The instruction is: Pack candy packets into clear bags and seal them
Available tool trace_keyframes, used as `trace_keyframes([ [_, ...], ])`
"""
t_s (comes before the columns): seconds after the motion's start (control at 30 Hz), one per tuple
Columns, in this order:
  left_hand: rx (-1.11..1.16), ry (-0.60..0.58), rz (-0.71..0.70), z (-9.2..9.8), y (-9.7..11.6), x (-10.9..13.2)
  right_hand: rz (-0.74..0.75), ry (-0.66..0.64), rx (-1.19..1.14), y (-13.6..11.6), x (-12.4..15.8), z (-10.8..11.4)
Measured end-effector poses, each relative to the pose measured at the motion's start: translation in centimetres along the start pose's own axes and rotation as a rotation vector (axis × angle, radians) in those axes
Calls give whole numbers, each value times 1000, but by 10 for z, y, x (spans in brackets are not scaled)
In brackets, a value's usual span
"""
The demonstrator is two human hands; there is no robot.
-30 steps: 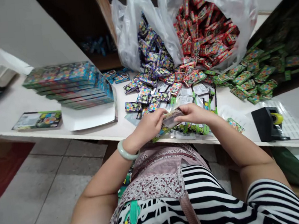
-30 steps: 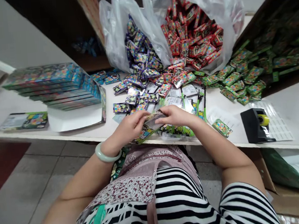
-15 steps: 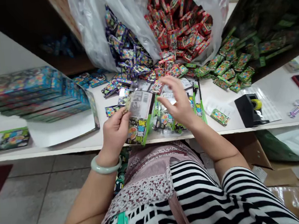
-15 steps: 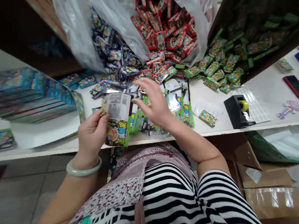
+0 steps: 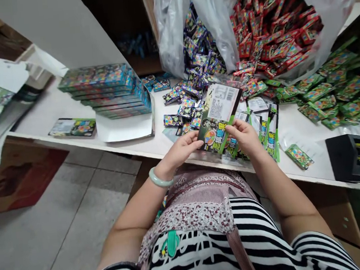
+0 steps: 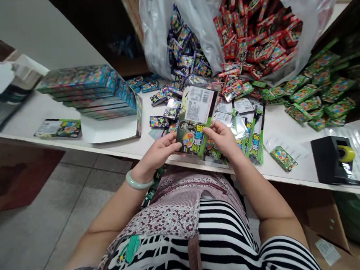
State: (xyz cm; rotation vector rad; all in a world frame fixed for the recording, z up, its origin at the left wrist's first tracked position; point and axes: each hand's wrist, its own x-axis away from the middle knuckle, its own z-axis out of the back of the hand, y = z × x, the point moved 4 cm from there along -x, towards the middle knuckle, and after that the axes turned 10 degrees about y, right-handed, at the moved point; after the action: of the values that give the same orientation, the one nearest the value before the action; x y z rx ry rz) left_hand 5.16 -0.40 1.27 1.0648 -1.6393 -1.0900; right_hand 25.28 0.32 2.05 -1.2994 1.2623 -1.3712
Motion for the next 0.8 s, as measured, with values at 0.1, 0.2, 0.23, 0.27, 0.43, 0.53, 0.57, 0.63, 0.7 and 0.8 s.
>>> trace_keyframes([
  [0.1, 31, -8, 87, 6, -16, 13, -43, -52, 5, 5, 2, 0],
  [0.2, 122, -17, 102, 5, -17, 11, -32, -72, 25, 8, 6, -1],
  [0.23, 149, 6, 68, 4, -14, 7, -32, -121, 43, 9, 9, -2],
  [0.27, 170, 47, 16, 3, -8, 2, -41, -198, 69, 11, 12, -4],
  [0.43, 162, 157, -193, -7, 8, -15, -89, -399, 138, 17, 28, 1],
  [0.53, 112, 61, -205, -15, 5, -11, 54, -119, 66, 7, 28, 16],
  [0.57, 98, 31, -209, -16, 4, -9, 105, -42, 65, 3, 28, 19],
  [0.63, 66, -10, -220, -13, 5, -3, 176, 27, 100, -4, 29, 22],
  [0.7, 11, -44, -216, -9, 8, 4, 211, -15, 136, -8, 30, 20],
  [0.8, -98, -60, -201, -5, 15, 17, 233, -189, 181, -13, 35, 15],
])
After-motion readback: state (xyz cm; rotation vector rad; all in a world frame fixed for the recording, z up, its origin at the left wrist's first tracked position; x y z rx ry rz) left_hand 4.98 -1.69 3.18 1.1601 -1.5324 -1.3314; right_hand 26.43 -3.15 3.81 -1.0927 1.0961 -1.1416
